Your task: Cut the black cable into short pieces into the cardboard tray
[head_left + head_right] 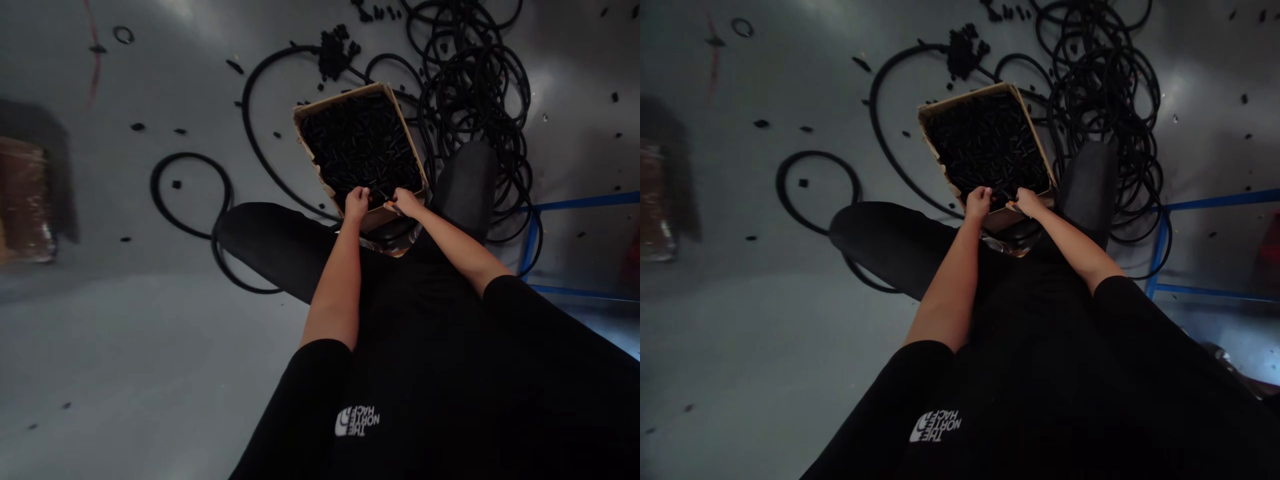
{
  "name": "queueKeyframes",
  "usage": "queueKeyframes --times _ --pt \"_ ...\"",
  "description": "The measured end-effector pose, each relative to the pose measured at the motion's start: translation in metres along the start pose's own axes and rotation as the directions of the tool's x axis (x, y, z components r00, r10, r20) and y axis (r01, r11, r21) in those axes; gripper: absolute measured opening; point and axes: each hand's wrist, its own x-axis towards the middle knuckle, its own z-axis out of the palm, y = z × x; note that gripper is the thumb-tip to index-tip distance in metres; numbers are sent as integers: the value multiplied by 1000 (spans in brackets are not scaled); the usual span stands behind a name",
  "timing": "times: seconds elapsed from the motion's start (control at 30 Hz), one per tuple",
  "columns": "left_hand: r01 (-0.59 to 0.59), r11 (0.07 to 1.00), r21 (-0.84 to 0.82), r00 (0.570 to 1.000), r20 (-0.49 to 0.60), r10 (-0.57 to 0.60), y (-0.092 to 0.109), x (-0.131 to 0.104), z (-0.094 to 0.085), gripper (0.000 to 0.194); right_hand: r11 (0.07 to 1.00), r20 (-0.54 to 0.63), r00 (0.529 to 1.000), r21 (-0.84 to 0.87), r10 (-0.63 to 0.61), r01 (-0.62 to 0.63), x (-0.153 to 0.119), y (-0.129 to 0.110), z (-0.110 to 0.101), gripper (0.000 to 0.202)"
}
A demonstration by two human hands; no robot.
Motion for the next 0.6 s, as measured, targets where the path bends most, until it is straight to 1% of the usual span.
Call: queueKeyframes --times 0.07,0.23,0.33,0.4,0.43,0.5,0.57,0.6 --pt "24 999 -28 999 22 -23 -2 2 -3 38 1000 6 1000 -7 -2 2 0 2 1 28" --pt "86 995 -52 985 153 -77 -5 4 -7 52 997 -1 997 -27 -72 72 7 11 3 37" --pt "62 996 -59 966 256 -45 -4 2 -9 56 996 18 995 -5 -93 94 8 13 5 40" --pt "47 997 -59 955 295 -27 -2 1 -8 58 997 25 996 -5 -83 83 8 12 5 41" --pt "39 998 -50 958 284 -23 -1 1 -7 59 997 22 997 -14 -76 76 8 11 5 40" --pt "20 999 -36 979 204 -12 1 1 -4 56 997 4 998 -40 -66 66 9 10 4 39" --pt "9 999 -38 993 116 -5 3 1 -1 48 997 -6 999 -57 -54 54 11 9 3 39" --pt "12 999 -40 996 92 -8 3 1 0 43 997 -6 999 -61 -47 47 11 9 3 39"
